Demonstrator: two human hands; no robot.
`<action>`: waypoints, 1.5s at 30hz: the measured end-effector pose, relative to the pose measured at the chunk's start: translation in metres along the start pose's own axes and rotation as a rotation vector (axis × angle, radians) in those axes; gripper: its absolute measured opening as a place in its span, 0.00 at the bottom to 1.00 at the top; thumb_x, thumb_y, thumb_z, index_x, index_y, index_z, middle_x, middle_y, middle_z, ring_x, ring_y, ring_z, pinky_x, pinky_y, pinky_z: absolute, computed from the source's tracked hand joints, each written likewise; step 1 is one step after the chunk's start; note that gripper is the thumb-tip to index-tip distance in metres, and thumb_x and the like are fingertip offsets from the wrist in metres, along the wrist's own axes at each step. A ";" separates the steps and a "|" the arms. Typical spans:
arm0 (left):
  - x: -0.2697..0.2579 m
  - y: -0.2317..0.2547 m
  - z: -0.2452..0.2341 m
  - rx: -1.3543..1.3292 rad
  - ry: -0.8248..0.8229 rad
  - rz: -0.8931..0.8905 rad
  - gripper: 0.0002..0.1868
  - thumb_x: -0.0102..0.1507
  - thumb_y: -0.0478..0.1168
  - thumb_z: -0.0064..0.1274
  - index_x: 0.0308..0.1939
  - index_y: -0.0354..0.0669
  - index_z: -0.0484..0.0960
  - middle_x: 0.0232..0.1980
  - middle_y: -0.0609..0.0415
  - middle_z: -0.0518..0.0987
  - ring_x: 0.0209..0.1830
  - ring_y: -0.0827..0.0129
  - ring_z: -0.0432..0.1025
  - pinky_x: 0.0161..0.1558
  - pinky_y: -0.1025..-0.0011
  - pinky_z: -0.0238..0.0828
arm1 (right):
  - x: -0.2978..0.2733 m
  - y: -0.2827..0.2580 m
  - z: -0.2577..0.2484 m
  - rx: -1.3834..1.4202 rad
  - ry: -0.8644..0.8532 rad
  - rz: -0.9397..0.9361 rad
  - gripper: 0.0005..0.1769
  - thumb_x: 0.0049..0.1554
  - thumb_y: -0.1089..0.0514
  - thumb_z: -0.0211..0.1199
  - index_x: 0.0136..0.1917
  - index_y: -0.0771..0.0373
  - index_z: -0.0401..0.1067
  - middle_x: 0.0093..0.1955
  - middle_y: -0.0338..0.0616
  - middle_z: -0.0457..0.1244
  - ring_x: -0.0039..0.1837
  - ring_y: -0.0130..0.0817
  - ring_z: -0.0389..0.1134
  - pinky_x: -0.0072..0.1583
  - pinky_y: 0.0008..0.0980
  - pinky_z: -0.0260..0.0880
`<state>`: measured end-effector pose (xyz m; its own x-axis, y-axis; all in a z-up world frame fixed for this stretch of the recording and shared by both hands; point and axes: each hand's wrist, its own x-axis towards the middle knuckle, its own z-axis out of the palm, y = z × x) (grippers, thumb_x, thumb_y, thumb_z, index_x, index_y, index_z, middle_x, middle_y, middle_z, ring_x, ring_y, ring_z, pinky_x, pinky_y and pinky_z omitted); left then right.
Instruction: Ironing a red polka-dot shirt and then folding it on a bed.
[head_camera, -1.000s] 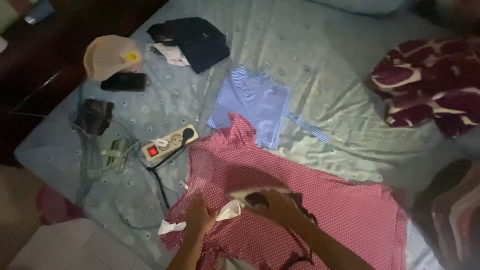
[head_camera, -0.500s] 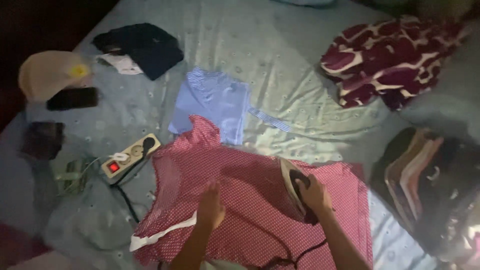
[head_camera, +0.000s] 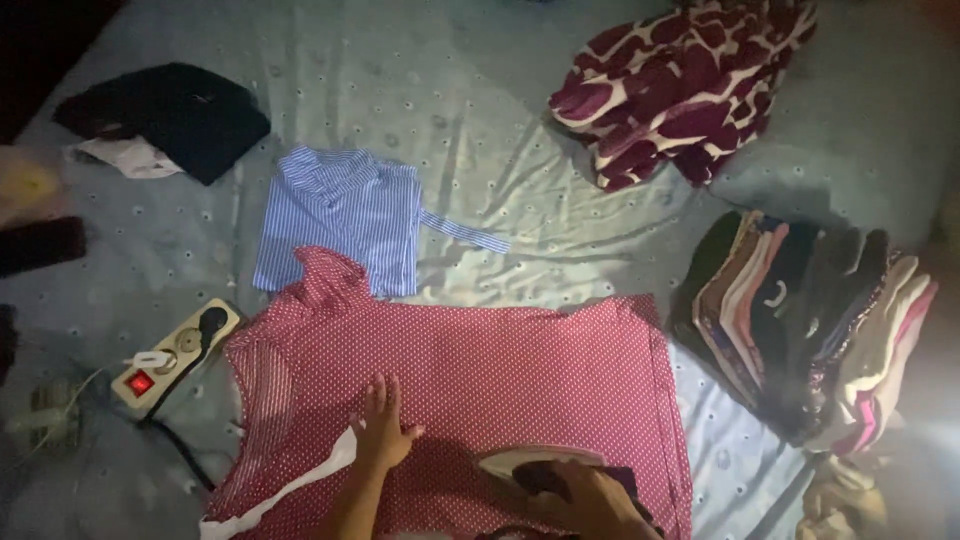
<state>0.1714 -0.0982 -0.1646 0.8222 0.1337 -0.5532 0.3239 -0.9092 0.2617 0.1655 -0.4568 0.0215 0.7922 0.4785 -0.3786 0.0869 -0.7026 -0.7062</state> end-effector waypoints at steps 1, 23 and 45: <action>0.001 -0.002 0.004 0.005 -0.004 0.001 0.62 0.61 0.67 0.57 0.81 0.56 0.29 0.86 0.51 0.25 0.86 0.53 0.28 0.75 0.31 0.34 | 0.001 0.005 -0.003 0.005 0.000 0.003 0.24 0.57 0.44 0.66 0.61 0.61 0.76 0.53 0.52 0.72 0.54 0.47 0.75 0.52 0.42 0.75; -0.002 -0.020 -0.015 0.066 -0.185 -0.106 0.58 0.64 0.63 0.54 0.82 0.66 0.26 0.86 0.60 0.20 0.86 0.49 0.24 0.72 0.28 0.40 | -0.020 0.210 -0.056 -0.178 0.797 0.833 0.35 0.59 0.33 0.58 0.55 0.70 0.71 0.50 0.75 0.68 0.57 0.73 0.69 0.58 0.60 0.70; -0.019 0.000 -0.009 0.316 -0.259 -0.183 0.51 0.67 0.67 0.48 0.83 0.56 0.35 0.87 0.54 0.27 0.86 0.52 0.25 0.77 0.41 0.40 | -0.203 0.190 -0.067 0.143 1.631 0.685 0.33 0.50 0.37 0.76 0.56 0.62 0.74 0.48 0.50 0.70 0.49 0.50 0.72 0.52 0.47 0.69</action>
<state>0.1599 -0.0973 -0.1469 0.6072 0.2364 -0.7586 0.2607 -0.9611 -0.0909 0.0616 -0.7230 0.0045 0.4076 -0.8753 0.2604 -0.4633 -0.4439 -0.7670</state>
